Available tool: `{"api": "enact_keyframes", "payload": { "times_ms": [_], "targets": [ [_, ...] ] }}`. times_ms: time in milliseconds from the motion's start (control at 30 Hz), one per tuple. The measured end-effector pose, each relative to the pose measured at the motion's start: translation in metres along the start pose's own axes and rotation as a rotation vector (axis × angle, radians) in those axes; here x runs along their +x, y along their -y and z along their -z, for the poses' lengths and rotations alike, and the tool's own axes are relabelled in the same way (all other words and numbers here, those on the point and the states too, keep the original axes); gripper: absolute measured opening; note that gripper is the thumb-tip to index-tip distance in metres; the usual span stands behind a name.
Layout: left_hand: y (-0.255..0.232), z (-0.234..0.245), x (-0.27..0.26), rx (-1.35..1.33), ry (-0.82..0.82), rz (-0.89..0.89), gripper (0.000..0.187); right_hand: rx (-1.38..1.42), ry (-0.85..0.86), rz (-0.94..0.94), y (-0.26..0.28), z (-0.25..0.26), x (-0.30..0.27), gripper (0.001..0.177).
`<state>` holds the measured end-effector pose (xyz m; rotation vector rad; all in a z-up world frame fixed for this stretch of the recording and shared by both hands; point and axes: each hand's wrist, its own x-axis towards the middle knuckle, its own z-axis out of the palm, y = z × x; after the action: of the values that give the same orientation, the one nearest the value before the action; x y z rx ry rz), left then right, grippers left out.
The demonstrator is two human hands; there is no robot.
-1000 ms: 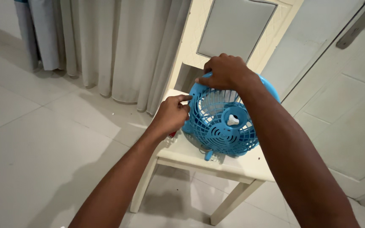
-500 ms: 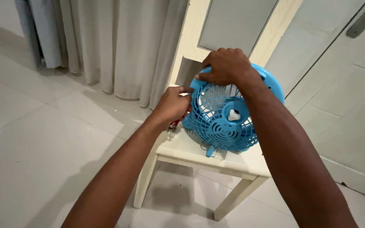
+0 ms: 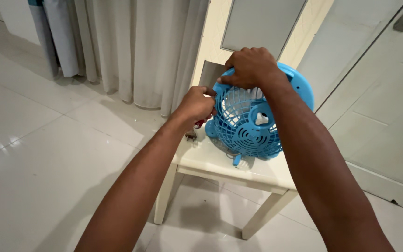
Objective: The person assembles a small blue Doraemon-themed fan on a white plastic stool. They use a screwdriver to tighten screws on the fan's base and body, then attach the front grille and secure it. The fan is positioned upright on the stool after assembly.
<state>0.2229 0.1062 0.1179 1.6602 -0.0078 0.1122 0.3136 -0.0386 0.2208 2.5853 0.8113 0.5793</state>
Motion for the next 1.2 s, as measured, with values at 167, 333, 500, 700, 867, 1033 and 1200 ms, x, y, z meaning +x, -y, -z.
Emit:
{"api": "enact_keyframes", "payload": {
  "times_ms": [167,333,500,700,867,1033,1200],
  "targets": [
    [-0.001,-0.002,0.001,0.163,-0.079,-0.044,0.038,0.0,-0.005,-0.008,0.002,0.001,-0.003,0.062],
    [0.006,-0.009,0.013,0.371,-0.226,-0.203,0.026,0.0,-0.002,-0.024,0.004,0.0,-0.002,0.064],
    [0.004,-0.006,0.021,0.172,-0.12,-0.007,0.022,0.001,-0.001,-0.028,0.004,0.001,-0.003,0.06],
    [0.007,0.007,0.01,-0.29,0.021,0.093,0.03,0.019,0.02,-0.027,0.005,0.003,-0.005,0.055],
    [0.015,-0.003,-0.004,-0.367,-0.09,0.13,0.043,0.005,0.018,-0.041,0.006,0.003,-0.004,0.06],
    [0.02,-0.006,-0.007,-0.313,-0.241,0.101,0.034,0.007,0.003,-0.032,0.004,0.002,-0.003,0.058],
    [0.018,-0.011,-0.001,-0.31,-0.232,0.09,0.016,0.014,-0.02,-0.026,0.003,-0.001,-0.003,0.059]
  ]
}}
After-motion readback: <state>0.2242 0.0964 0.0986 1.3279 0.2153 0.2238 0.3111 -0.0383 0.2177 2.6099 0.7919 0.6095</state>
